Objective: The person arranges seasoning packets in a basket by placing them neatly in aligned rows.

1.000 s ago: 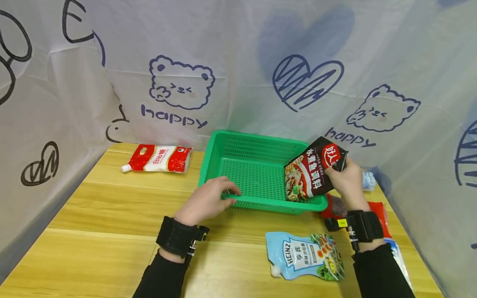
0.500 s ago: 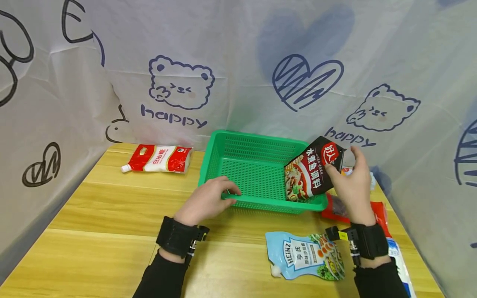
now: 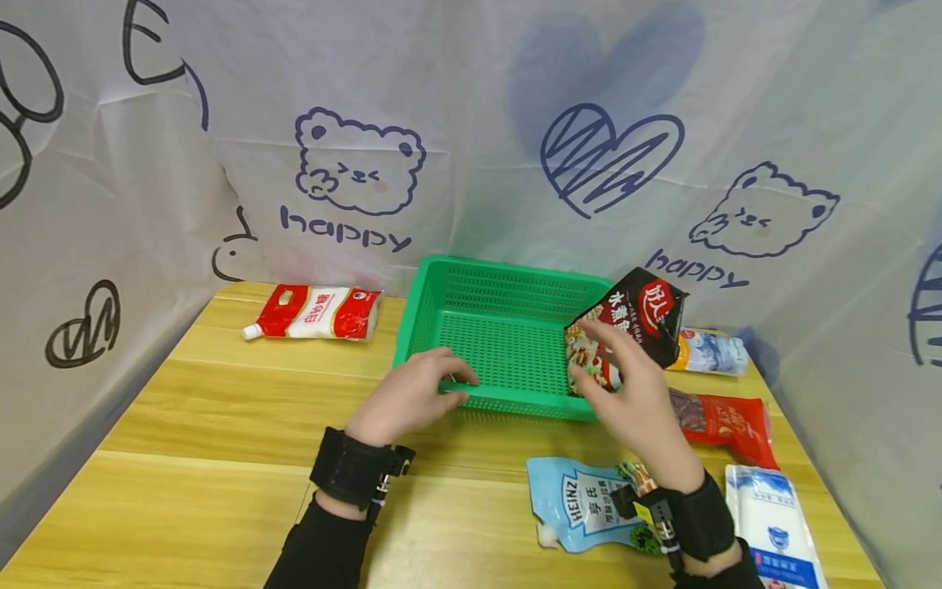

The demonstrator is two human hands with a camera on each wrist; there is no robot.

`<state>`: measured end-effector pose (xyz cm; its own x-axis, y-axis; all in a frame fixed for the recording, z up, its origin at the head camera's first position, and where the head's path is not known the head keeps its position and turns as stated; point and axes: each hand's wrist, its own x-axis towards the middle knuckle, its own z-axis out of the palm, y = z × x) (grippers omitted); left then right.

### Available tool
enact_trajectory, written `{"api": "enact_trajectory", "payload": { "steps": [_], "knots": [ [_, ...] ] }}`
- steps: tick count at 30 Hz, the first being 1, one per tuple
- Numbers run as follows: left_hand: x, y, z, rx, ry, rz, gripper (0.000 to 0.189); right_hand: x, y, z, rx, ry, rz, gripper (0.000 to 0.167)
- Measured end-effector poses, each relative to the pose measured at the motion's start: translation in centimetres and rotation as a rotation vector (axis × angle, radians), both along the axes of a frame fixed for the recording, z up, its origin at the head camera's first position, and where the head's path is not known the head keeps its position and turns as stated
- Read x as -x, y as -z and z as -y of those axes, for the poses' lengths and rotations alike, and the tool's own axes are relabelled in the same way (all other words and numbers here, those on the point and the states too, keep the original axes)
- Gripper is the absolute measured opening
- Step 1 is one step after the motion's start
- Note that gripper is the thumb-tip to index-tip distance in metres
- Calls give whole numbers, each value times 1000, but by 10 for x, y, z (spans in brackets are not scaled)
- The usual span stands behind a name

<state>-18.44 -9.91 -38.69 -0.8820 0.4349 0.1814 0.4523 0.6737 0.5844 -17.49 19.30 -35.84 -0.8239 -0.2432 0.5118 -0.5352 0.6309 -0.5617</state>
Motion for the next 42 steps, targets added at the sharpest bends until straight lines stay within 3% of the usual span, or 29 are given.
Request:
{"api": "enact_trajectory", "payload": {
  "steps": [5,9,15,27,38,42],
  "knots": [
    [1,-1,-1,-2,3,2,17,-3,16,16,-123,-142,54,45],
    [1,-1,-3,-1,6,-5,17,-2,29,24,-167,-204,92,35],
    [1,-1,-4,-8,8,-3,16,1,41,31,-214,-198,139,28],
    [0,-2,-1,-21,16,-11,16,7,51,33,-160,-193,64,23],
    [3,2,3,79,94,-189,18,8,54,31,-151,-169,84,22],
    [5,0,10,74,109,-270,17,8,56,32,-150,-161,100,23]
  ]
}}
